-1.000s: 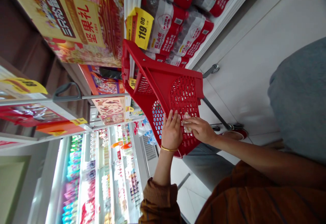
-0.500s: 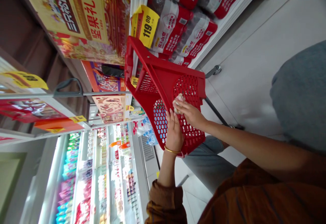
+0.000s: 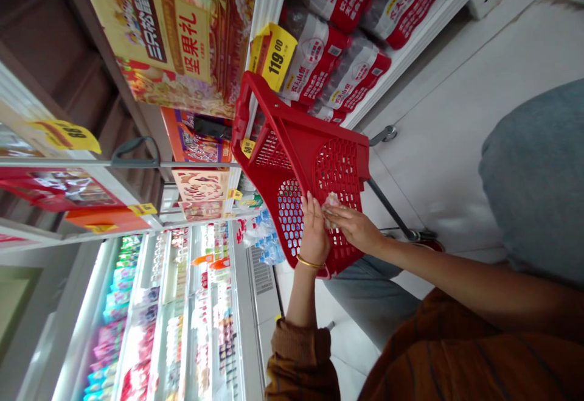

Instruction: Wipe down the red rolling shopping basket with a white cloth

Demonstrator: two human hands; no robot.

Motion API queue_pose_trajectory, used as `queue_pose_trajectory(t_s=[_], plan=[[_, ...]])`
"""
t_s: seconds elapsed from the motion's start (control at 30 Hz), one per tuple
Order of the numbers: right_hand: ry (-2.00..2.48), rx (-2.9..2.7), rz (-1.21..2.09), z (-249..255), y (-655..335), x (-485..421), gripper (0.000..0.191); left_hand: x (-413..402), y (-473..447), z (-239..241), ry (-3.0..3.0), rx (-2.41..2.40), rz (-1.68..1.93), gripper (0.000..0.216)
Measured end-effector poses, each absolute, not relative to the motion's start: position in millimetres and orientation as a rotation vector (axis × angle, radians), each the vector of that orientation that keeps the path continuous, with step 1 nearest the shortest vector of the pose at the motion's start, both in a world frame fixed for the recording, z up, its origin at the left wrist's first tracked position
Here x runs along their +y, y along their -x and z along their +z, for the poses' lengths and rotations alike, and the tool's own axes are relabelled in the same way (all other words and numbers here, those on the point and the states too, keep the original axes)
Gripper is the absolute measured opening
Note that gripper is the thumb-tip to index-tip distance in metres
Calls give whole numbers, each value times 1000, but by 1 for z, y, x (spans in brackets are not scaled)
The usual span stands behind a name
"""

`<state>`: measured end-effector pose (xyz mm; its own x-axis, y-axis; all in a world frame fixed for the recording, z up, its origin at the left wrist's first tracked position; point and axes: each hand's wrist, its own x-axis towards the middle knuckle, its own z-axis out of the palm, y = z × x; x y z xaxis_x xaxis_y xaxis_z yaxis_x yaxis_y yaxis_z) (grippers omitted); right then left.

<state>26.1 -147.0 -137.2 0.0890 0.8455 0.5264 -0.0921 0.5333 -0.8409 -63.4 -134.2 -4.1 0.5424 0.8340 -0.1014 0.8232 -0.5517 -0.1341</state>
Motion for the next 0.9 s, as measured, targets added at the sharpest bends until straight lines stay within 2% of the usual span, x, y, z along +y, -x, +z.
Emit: queue_pose_trajectory(t_s=[0.17,0.43,0.9], plan=[[807,-1205,759,-128,-36,-128,38,-139,59,-1,2660,-1632,153,68],[676,-1220,781,-96,-28,-67,44,-145,51,0,2625,-1716,157,64],[609,-1371,797,-108,-32,-120,46,-141,48,1,2677,-1739,112,67]])
